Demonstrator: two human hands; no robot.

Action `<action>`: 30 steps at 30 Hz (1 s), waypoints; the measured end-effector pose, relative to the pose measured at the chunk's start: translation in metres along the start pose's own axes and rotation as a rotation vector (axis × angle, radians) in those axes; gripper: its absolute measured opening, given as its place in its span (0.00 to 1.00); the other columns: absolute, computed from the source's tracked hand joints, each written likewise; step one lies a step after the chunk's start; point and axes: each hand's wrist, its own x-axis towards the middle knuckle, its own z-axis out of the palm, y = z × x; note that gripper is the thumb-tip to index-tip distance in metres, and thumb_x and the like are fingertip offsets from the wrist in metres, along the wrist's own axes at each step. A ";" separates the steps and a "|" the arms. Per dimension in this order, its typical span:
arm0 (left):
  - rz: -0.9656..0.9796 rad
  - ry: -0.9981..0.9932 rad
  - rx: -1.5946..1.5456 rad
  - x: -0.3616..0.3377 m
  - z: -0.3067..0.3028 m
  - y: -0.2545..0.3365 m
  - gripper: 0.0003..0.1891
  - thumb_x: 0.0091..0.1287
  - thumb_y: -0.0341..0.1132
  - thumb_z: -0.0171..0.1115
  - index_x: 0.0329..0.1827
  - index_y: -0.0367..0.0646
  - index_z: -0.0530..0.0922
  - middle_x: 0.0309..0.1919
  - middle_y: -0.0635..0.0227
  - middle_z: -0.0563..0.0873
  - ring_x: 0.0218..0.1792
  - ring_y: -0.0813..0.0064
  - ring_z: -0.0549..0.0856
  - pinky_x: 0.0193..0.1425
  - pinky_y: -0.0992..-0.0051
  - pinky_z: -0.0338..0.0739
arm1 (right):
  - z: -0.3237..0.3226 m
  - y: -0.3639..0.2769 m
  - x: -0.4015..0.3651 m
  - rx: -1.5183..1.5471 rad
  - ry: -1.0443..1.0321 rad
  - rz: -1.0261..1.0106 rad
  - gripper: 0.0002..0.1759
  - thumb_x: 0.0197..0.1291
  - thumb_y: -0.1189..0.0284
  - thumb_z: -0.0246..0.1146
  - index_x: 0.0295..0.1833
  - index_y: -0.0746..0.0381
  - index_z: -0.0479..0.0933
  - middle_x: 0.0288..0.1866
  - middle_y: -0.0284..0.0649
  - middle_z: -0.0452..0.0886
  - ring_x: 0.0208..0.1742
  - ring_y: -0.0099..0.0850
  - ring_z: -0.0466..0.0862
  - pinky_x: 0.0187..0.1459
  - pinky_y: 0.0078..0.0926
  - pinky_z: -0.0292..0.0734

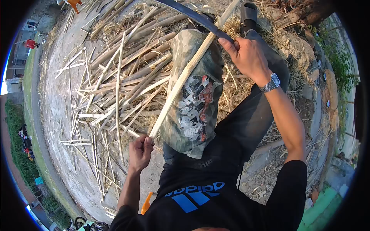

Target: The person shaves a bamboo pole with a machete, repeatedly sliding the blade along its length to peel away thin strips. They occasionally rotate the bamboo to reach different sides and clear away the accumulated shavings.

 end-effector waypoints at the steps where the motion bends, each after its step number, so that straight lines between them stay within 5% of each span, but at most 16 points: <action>1: 0.023 0.008 0.001 0.006 0.001 -0.001 0.23 0.83 0.46 0.56 0.32 0.36 0.80 0.17 0.73 0.77 0.21 0.84 0.74 0.26 0.75 0.67 | -0.002 -0.013 -0.003 0.040 0.033 0.022 0.43 0.71 0.34 0.58 0.20 0.64 0.75 0.10 0.45 0.72 0.13 0.41 0.77 0.18 0.39 0.70; 5: -0.038 -0.040 -0.019 -0.006 -0.011 -0.018 0.22 0.82 0.42 0.55 0.31 0.35 0.80 0.17 0.73 0.77 0.21 0.85 0.74 0.25 0.76 0.66 | 0.017 -0.041 -0.054 -0.052 -0.115 -0.218 0.41 0.69 0.33 0.59 0.22 0.61 0.78 0.13 0.42 0.78 0.18 0.40 0.85 0.22 0.37 0.79; 8: -0.049 -0.065 -0.050 -0.030 -0.041 -0.055 0.21 0.82 0.42 0.56 0.31 0.36 0.81 0.17 0.74 0.78 0.20 0.85 0.73 0.25 0.78 0.66 | -0.008 0.021 -0.015 0.031 -0.063 0.085 0.44 0.69 0.31 0.57 0.20 0.62 0.77 0.12 0.41 0.76 0.15 0.38 0.81 0.20 0.37 0.74; 13: 0.025 -0.038 0.013 -0.013 -0.043 -0.054 0.23 0.81 0.46 0.57 0.31 0.36 0.80 0.17 0.75 0.77 0.20 0.85 0.73 0.24 0.78 0.65 | -0.018 0.002 -0.015 -0.014 0.012 0.131 0.43 0.72 0.33 0.55 0.20 0.62 0.76 0.10 0.41 0.73 0.13 0.39 0.79 0.17 0.38 0.70; 18: -0.107 -0.101 -0.156 -0.031 -0.068 -0.105 0.27 0.80 0.54 0.58 0.26 0.41 0.75 0.16 0.77 0.73 0.18 0.86 0.68 0.23 0.78 0.60 | 0.018 -0.014 -0.052 -0.147 -0.010 -0.251 0.40 0.65 0.29 0.59 0.22 0.56 0.78 0.13 0.34 0.79 0.17 0.37 0.84 0.20 0.36 0.79; 21: -0.168 -0.078 -0.181 -0.049 -0.083 -0.119 0.29 0.80 0.54 0.58 0.23 0.42 0.71 0.15 0.76 0.72 0.17 0.85 0.68 0.22 0.78 0.59 | -0.021 0.062 0.009 -0.065 0.076 0.087 0.43 0.74 0.34 0.54 0.20 0.62 0.73 0.11 0.41 0.70 0.15 0.38 0.77 0.21 0.39 0.66; 23: -0.118 -0.035 -0.086 -0.047 -0.090 -0.114 0.30 0.79 0.55 0.58 0.21 0.43 0.70 0.14 0.75 0.71 0.16 0.85 0.68 0.21 0.77 0.59 | -0.048 0.159 0.060 -0.298 0.269 0.235 0.49 0.72 0.28 0.47 0.14 0.61 0.70 0.11 0.37 0.68 0.14 0.32 0.74 0.21 0.34 0.65; 27: -0.080 0.034 -0.040 -0.061 -0.109 -0.136 0.31 0.78 0.57 0.58 0.20 0.43 0.70 0.13 0.74 0.72 0.16 0.83 0.69 0.21 0.76 0.60 | -0.113 0.235 0.068 0.102 0.295 0.861 0.45 0.70 0.28 0.51 0.14 0.55 0.66 0.11 0.33 0.69 0.14 0.25 0.73 0.20 0.29 0.68; 28: -0.092 0.039 -0.026 -0.060 -0.106 -0.135 0.31 0.78 0.56 0.58 0.20 0.43 0.70 0.13 0.74 0.72 0.16 0.83 0.69 0.22 0.76 0.60 | -0.114 0.229 0.064 0.097 0.291 0.853 0.45 0.70 0.28 0.51 0.14 0.55 0.66 0.11 0.33 0.69 0.14 0.25 0.73 0.20 0.29 0.68; 30: -0.120 0.025 -0.035 -0.051 -0.093 -0.128 0.30 0.78 0.55 0.58 0.21 0.43 0.71 0.14 0.75 0.72 0.17 0.84 0.68 0.22 0.76 0.59 | -0.108 0.216 0.040 0.592 0.456 0.771 0.40 0.70 0.31 0.55 0.21 0.56 0.69 0.15 0.30 0.69 0.15 0.22 0.72 0.21 0.27 0.68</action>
